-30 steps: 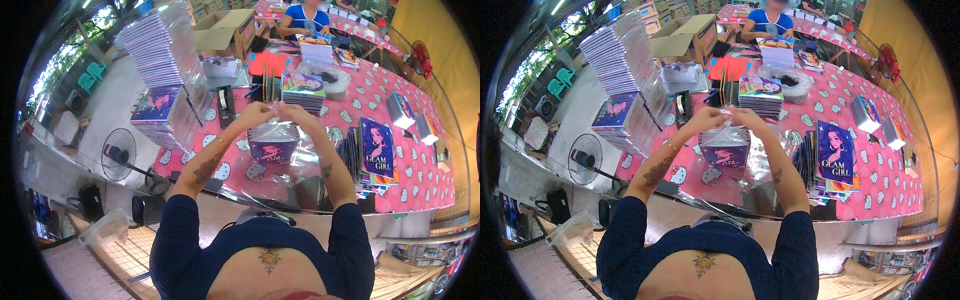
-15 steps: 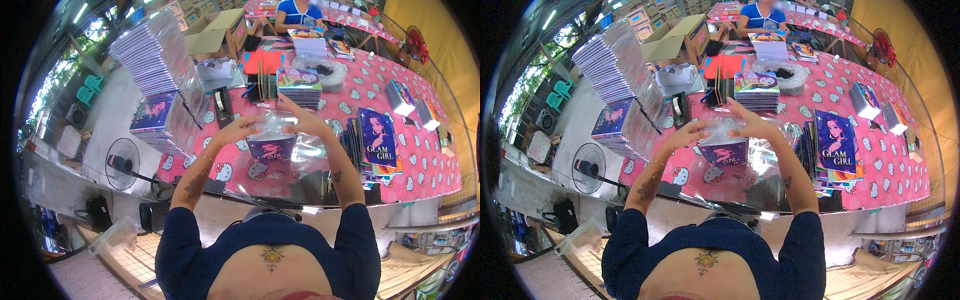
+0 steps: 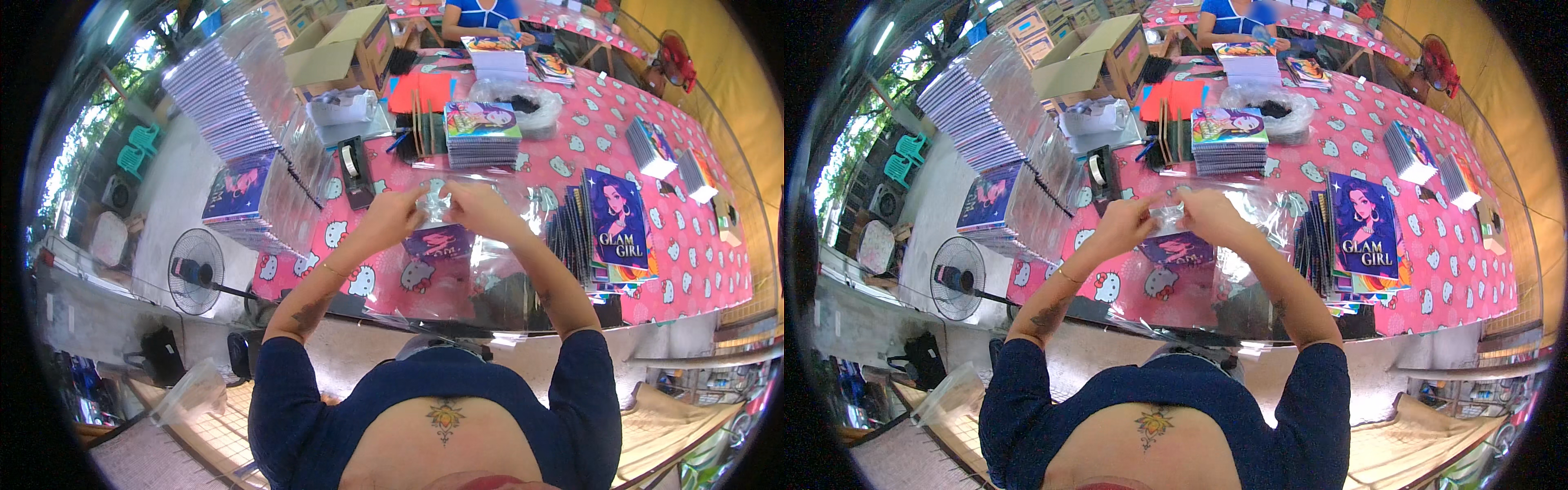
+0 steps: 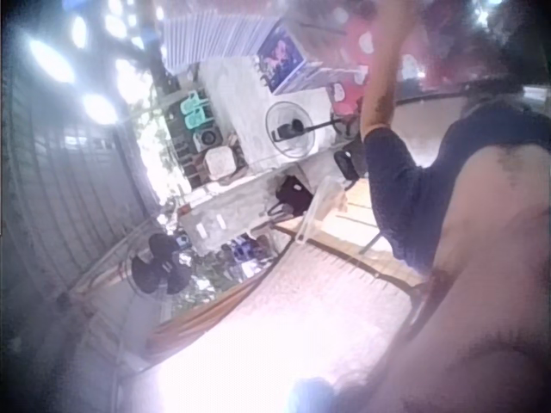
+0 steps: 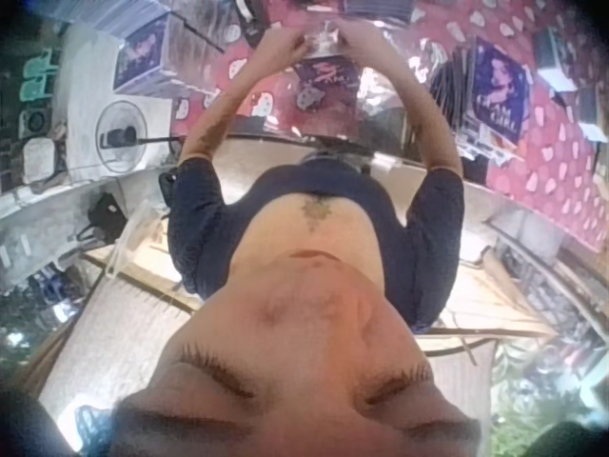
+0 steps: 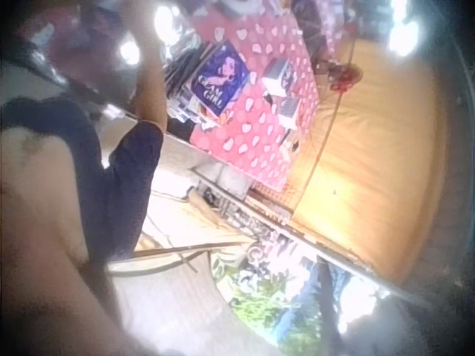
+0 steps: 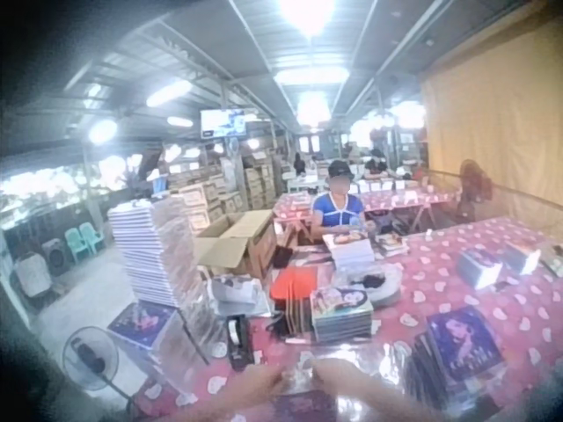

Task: The person places notebooks into plastic bags, seals the bags with tape, and stacks the packaged notebooks on the table.

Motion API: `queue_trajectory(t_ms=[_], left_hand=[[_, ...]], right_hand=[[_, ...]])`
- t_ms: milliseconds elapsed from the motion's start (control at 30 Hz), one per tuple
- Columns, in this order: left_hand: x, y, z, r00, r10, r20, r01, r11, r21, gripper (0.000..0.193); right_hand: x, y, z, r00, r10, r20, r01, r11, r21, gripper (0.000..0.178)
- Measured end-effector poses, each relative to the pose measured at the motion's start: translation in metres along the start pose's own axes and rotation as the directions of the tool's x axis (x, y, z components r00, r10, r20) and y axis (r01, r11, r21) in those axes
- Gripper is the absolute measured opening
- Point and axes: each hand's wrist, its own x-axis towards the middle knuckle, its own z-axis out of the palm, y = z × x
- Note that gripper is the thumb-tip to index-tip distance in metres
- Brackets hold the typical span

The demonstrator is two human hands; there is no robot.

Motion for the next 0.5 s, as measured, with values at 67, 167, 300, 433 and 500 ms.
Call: queue_trajectory(t_ms=[67,167,300,433,500], left_hand=[[0.005,0.009,0.002,0.991,0.086,-0.103,-0.056,0.962,0.266,0.052],[0.018,-0.039,0.017,0.971,-0.212,0.109,0.239,0.868,-0.435,0.060],[0.039,-0.079,0.037,0.985,-0.058,0.162,0.171,0.443,-0.880,0.054],[0.018,-0.206,0.086,0.568,-0.570,-0.594,0.501,0.812,-0.299,0.031],[0.019,-0.223,0.086,0.489,-0.835,-0.253,0.450,0.490,-0.746,0.027]], right_hand=[[0.006,0.002,-0.002,0.997,-0.024,-0.072,0.017,0.996,-0.093,0.033],[0.019,0.038,-0.003,0.996,0.051,0.070,-0.065,0.975,0.210,0.044],[0.019,0.068,0.017,0.967,0.213,0.141,-0.253,0.724,0.641,0.032],[0.020,0.054,0.022,0.965,0.244,0.095,-0.247,0.728,0.639,0.023],[0.018,0.049,0.023,0.966,0.255,0.027,-0.205,0.703,0.681,0.019]])
